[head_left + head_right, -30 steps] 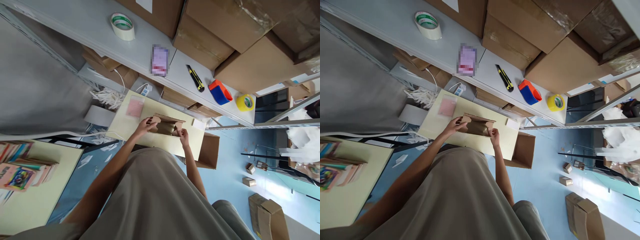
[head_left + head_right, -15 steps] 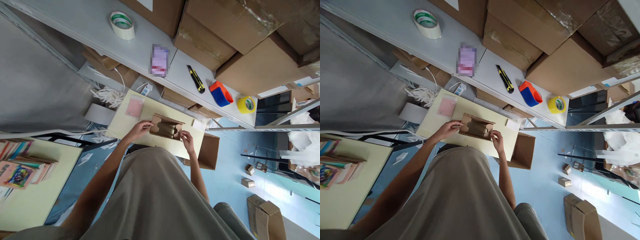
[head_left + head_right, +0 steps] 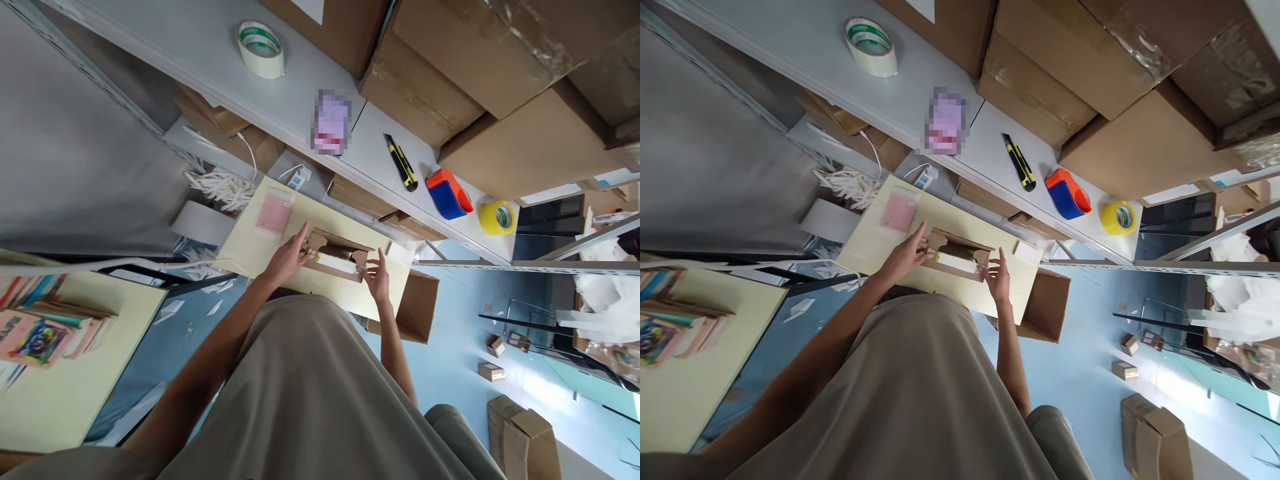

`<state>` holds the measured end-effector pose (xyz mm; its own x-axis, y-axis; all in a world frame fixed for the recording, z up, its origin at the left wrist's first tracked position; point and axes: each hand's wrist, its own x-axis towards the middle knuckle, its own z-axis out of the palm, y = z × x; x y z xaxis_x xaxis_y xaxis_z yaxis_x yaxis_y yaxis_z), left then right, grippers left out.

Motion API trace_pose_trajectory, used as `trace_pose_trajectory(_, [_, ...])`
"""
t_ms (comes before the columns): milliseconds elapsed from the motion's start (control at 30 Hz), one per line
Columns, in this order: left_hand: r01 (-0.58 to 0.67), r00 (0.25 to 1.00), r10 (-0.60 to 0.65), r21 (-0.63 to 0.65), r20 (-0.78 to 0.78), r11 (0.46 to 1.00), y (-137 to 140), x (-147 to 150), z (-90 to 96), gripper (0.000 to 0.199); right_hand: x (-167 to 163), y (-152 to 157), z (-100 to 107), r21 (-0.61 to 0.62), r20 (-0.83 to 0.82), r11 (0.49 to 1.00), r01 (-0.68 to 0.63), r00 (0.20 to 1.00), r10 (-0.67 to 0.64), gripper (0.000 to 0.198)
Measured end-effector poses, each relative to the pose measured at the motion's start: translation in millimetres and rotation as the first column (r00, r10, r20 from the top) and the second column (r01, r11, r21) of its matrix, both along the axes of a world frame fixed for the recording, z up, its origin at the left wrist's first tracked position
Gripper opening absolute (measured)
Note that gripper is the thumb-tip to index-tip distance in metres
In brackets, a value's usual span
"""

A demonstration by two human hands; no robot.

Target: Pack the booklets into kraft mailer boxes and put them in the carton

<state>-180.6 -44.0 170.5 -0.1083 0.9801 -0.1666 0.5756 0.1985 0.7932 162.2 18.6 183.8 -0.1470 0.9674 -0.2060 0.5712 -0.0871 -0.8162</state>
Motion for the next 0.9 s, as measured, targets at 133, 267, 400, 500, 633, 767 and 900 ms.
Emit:
trace_pose_trajectory(133, [0.104,0.992,-0.101,0.043,-0.069,0.994,2.4,-5.4,10.4,0.078,1.0,2.5,6.2,0.067,0.052,0.994,-0.089,0.995,0.086,0.072])
trace_pose_trajectory(267, [0.112,0.994,-0.109,0.107,-0.031,0.988,3.1,-10.4,5.5,0.036,1.1,1.7,7.0,0.093,0.055,0.992,-0.087,0.995,0.082,0.046])
trace_pose_trajectory(400, [0.045,0.999,-0.046,0.142,0.004,0.989,1.8,-3.8,-4.5,0.028,-2.6,0.5,3.1,0.09,-0.004,0.993,-0.072,0.997,0.072,0.044])
trace_pose_trajectory(500, [-0.033,0.999,0.033,0.135,0.003,0.99,0.3,6.1,-4.9,0.03,-4.4,-0.1,0.4,0.054,-0.05,0.998,-0.018,0.999,0.02,0.047])
trace_pose_trajectory(633, [-0.087,0.996,0.088,0.134,0.001,0.987,-0.7,14.3,-1.4,0.033,-5.3,-1.9,-1.5,0.014,-0.05,1.0,0.025,0.998,-0.024,0.051])
trace_pose_trajectory(767, [-0.075,0.997,0.076,0.109,-0.003,0.991,-0.1,9.8,-2.4,0.031,-7.8,-4.6,-2.3,0.013,-0.056,0.999,0.034,0.998,-0.034,0.048])
trace_pose_trajectory(900, [-0.033,0.999,0.037,0.104,-0.036,0.994,1.5,1.4,-4.0,0.037,-10.7,-4.6,-3.2,0.017,-0.062,0.999,0.044,0.997,-0.043,0.048])
